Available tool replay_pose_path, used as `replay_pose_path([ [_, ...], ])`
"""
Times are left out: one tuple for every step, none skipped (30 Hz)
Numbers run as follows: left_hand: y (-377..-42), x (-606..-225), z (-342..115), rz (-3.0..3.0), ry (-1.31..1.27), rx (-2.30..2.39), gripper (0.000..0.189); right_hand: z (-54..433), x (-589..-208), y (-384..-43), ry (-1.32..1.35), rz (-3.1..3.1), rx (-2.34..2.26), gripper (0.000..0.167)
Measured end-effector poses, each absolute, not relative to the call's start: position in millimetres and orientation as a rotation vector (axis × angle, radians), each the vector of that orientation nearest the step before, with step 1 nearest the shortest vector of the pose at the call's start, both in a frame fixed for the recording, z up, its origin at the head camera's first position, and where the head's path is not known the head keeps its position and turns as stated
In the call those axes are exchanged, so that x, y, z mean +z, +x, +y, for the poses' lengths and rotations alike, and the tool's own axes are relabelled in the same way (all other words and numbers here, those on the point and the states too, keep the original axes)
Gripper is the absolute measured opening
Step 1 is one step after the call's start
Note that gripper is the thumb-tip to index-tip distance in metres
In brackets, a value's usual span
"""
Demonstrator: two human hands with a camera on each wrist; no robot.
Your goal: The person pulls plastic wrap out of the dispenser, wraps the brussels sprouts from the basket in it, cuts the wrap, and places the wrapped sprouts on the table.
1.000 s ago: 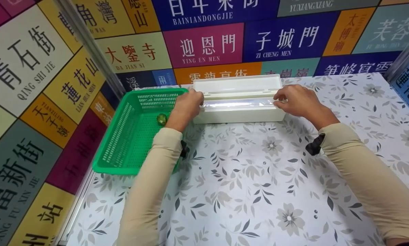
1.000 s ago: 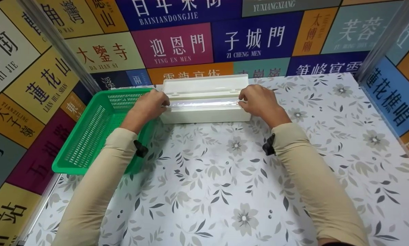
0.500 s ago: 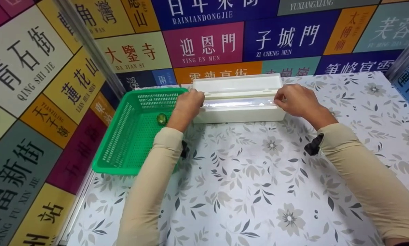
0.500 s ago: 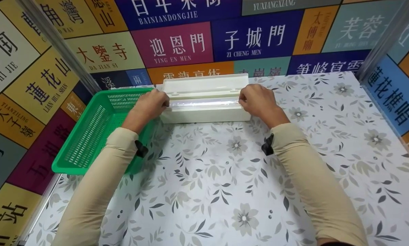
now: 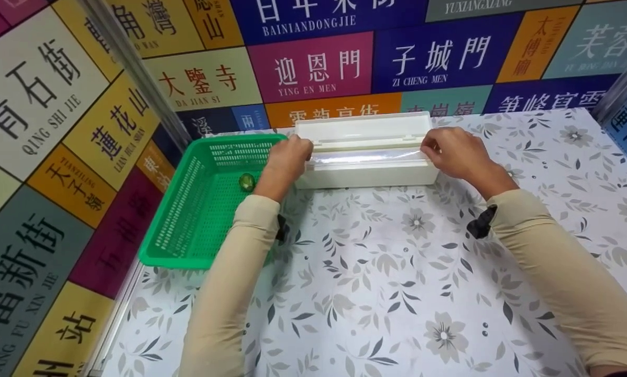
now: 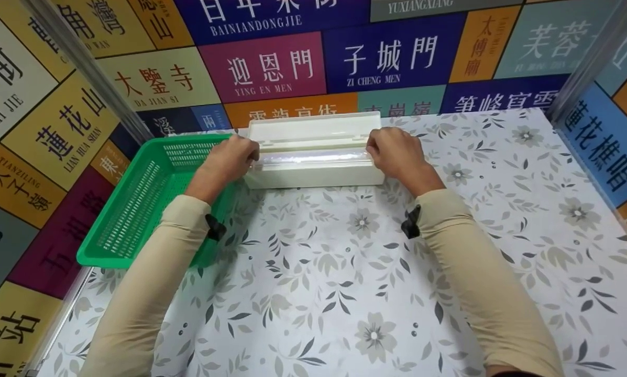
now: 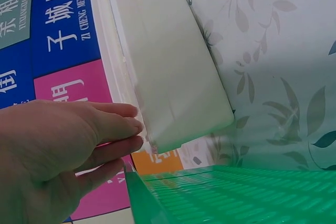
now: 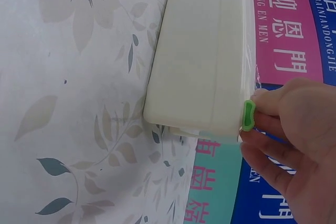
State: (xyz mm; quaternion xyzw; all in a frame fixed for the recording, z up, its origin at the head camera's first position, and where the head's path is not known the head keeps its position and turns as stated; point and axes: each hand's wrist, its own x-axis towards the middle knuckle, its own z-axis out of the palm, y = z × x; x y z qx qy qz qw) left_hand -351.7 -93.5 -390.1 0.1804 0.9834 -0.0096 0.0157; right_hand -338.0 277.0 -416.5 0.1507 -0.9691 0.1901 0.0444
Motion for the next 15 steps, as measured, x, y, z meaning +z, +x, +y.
replay_pose_path([
  [-351.9, -389.8, -93.7, 3.062, 0.565, -0.023, 0.025, 277.0, -416.6, -338.1, 0.459, -2.959, 0.586, 0.022],
  [-352.3, -389.8, -93.8, 3.064, 0.568, -0.020, 0.026, 277.0, -417.1, -338.6, 0.458, -2.957, 0.590, 0.023],
  [-352.5, -389.8, -93.9, 3.069, 0.571, -0.018, 0.026, 276.9, -417.5, -339.0, 0.455, -2.956, 0.593, 0.023],
  [-352.6, -389.8, -93.7, 3.074, 0.573, -0.015, 0.027, 277.0, -417.6, -339.2, 0.451, -2.957, 0.596, 0.023],
  [-352.9, -389.8, -93.5, 3.079, 0.573, -0.014, 0.027, 277.1, -417.8, -339.4, 0.446, -2.958, 0.600, 0.023],
  [-353.0, -389.9, -93.3, 3.084, 0.572, -0.016, 0.027, 277.0, -418.0, -339.7, 0.443, -2.959, 0.605, 0.024],
  [-353.1, -390.0, -93.2, 3.087, 0.569, -0.017, 0.028, 277.1, -418.2, -340.0, 0.439, -2.960, 0.608, 0.024],
  [-353.2, -390.0, -93.0, 3.088, 0.562, -0.011, 0.028, 277.1, -418.5, -340.2, 0.436, -2.958, 0.611, 0.024],
  [-353.0, -389.9, -92.9, 3.089, 0.555, 0.002, 0.029, 276.9, -418.5, -340.2, 0.433, -2.958, 0.616, 0.024],
  [-352.8, -389.8, -92.8, 3.087, 0.547, 0.016, 0.028, 276.8, -418.5, -340.1, 0.431, -2.956, 0.622, 0.024],
  [-352.8, -389.8, -92.7, 3.084, 0.539, 0.031, 0.028, 276.8, -418.6, -339.9, 0.428, -2.954, 0.627, 0.024],
  [-352.6, -389.5, -92.7, 3.081, 0.534, 0.047, 0.027, 276.8, -418.7, -339.8, 0.426, -2.951, 0.630, 0.025],
  [-352.6, -389.3, -92.7, 3.074, 0.529, 0.065, 0.026, 276.8, -419.0, -339.6, 0.424, -2.950, 0.635, 0.025],
  [-352.9, -389.2, -93.0, 3.070, 0.524, 0.082, 0.024, 276.7, -419.1, -339.3, 0.422, -2.947, 0.639, 0.025],
  [-352.8, -389.0, -93.3, 3.065, 0.522, 0.098, 0.023, 276.7, -419.3, -339.0, 0.422, -2.944, 0.640, 0.025],
])
